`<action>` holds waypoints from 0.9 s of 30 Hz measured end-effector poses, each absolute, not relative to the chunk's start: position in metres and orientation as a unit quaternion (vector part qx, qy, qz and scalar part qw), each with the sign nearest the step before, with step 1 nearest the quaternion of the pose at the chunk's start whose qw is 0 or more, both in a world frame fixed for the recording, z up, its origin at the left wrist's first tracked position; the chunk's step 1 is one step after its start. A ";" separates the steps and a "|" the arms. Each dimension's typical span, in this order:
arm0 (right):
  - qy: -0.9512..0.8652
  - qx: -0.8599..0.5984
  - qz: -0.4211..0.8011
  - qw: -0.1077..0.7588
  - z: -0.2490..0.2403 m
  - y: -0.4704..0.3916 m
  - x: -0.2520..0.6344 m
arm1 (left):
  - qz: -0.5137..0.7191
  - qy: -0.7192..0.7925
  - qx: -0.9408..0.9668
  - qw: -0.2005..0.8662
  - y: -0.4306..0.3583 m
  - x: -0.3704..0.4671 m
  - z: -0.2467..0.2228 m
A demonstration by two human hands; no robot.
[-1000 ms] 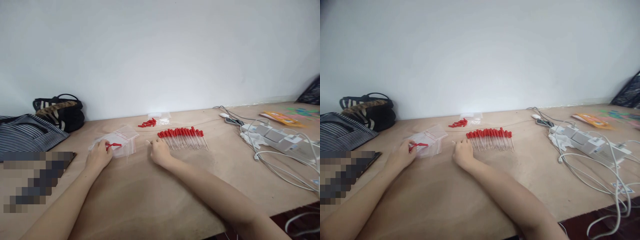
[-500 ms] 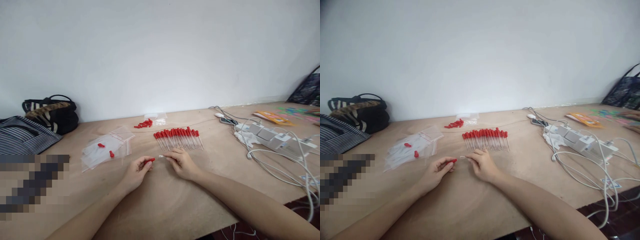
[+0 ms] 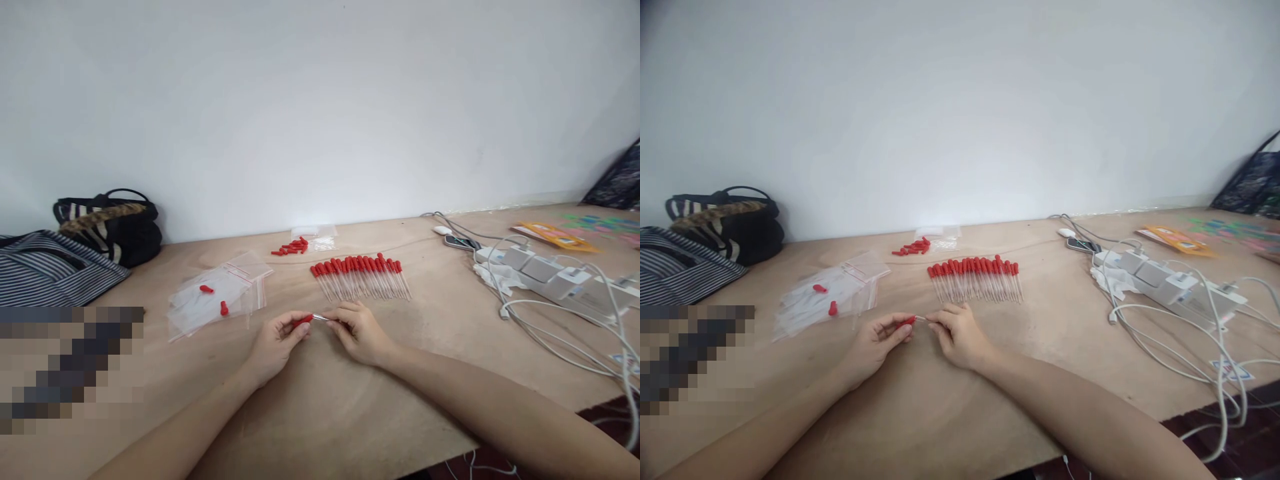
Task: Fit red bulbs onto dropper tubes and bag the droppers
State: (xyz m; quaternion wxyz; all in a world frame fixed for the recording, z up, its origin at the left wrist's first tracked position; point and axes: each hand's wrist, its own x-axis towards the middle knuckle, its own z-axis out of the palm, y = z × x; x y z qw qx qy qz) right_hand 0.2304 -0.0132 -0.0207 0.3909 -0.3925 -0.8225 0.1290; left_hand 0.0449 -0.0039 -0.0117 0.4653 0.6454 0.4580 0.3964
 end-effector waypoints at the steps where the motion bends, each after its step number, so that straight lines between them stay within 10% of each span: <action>1: -0.824 -0.391 0.124 0.391 -0.021 -0.013 0.230 | 0.400 0.461 0.640 0.467 -0.004 0.046 -0.011; 27: -0.874 -0.332 -0.020 0.354 -0.023 -0.011 0.228 | 0.438 0.461 0.595 0.492 -0.006 0.048 -0.019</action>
